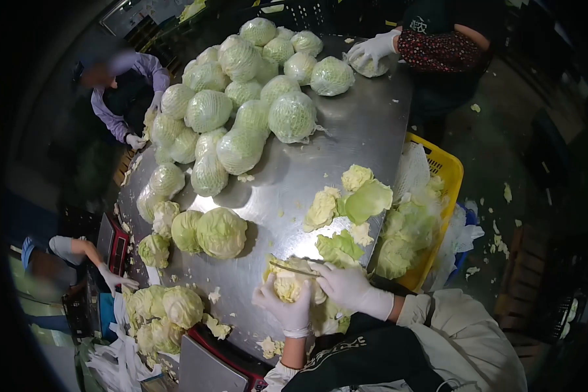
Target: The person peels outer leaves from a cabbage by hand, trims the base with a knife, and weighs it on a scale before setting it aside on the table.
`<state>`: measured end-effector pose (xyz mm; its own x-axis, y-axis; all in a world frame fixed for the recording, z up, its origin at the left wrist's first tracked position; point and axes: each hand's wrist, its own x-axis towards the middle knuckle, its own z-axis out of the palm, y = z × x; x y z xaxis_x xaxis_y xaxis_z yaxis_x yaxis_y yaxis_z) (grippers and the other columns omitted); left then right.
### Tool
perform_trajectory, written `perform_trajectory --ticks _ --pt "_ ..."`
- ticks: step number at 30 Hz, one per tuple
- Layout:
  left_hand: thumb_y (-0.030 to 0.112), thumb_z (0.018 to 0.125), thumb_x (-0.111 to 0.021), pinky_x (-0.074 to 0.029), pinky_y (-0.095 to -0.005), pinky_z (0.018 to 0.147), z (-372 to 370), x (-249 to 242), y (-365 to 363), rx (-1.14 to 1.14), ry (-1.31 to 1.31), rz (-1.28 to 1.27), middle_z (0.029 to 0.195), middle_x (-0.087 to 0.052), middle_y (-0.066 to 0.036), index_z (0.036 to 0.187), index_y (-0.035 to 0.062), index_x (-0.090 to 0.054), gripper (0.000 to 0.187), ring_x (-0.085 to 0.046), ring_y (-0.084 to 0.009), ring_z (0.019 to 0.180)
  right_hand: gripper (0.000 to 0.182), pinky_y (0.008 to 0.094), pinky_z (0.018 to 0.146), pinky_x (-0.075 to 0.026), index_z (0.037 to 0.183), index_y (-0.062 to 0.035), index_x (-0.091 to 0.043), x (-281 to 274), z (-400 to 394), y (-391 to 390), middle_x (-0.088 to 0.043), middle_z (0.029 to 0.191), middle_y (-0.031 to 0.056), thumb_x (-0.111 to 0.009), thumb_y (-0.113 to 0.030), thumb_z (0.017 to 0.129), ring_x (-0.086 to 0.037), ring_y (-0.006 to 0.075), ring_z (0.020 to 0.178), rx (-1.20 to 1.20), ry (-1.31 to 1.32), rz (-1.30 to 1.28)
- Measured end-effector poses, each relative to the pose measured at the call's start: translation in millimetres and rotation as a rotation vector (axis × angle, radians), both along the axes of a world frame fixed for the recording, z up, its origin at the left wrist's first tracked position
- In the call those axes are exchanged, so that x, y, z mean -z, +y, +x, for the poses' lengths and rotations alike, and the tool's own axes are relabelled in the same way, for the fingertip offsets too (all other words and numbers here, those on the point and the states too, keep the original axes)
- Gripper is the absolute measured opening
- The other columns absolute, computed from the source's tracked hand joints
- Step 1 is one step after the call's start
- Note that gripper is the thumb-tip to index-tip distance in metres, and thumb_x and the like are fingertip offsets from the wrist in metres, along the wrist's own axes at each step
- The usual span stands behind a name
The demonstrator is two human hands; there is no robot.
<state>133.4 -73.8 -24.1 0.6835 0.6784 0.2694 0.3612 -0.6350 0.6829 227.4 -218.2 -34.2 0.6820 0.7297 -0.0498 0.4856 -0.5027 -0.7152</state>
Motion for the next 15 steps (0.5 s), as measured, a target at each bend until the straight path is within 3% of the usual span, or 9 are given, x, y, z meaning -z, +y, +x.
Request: perform_trajectory --ticks 4,7,9,13,15 --pt "0.026 0.069 -0.090 -0.034 -0.0492 0.109 -3.4 7.9 0.9 -0.015 -0.019 -0.008 0.125 -0.041 -0.017 0.129 0.0021 -0.055 0.073 -0.042 -0.0353 0.123 0.051 0.0470 0.070 -0.057 0.151 -0.0178 -0.045 -5.3 -11.0 0.7 -0.069 0.119 0.0187 -0.049 -0.033 0.103 -0.071 0.0339 0.077 0.135 0.024 0.002" --pt "0.025 0.069 -0.090 -0.033 -0.0494 0.109 -3.4 12.2 3.2 -0.032 -0.006 0.013 0.124 -0.041 -0.017 0.128 0.0021 -0.055 0.073 -0.042 -0.0351 0.123 0.045 0.0466 0.074 -0.058 0.145 -0.0172 -0.053 3.9 17.6 -0.1 -0.070 0.120 0.0172 -0.047 -0.032 0.103 -0.071 0.0360 0.084 -0.063 0.007 0.038" --pt "0.025 0.068 -0.090 -0.033 -0.0495 0.109 -5.2 10.4 2.5 -0.040 0.004 0.021 0.123 -0.041 -0.017 0.127 0.0022 -0.055 0.072 -0.042 -0.0351 0.122 0.043 0.0470 0.078 -0.057 0.142 -0.0166 -0.056 11.7 38.6 0.1 -0.071 0.118 0.0165 -0.047 -0.032 0.103 -0.071 0.0365 0.089 -0.026 0.064 0.053" --pt "0.026 0.069 -0.089 -0.033 -0.0494 0.110 -24.8 10.8 3.7 0.114 -0.082 0.056 0.127 -0.040 -0.017 0.129 0.0033 -0.053 0.074 -0.041 -0.0351 0.126 0.039 0.0475 0.087 -0.054 0.137 -0.0172 -0.060 35.9 80.1 -0.8 -0.072 0.113 0.0151 -0.046 -0.031 0.103 -0.069 0.0370 0.101 0.148 0.123 0.076" --pt "0.027 0.070 -0.086 -0.033 -0.0476 0.112 -46.7 21.3 12.1 0.222 -0.161 0.016 0.133 -0.037 -0.016 0.136 0.0041 -0.048 0.080 -0.040 -0.0335 0.129 0.039 0.0469 0.088 -0.054 0.137 -0.0167 -0.060 25.8 74.5 -3.3 -0.072 0.114 0.0155 -0.046 -0.031 0.104 -0.068 0.0370 0.102 0.093 0.138 0.022"
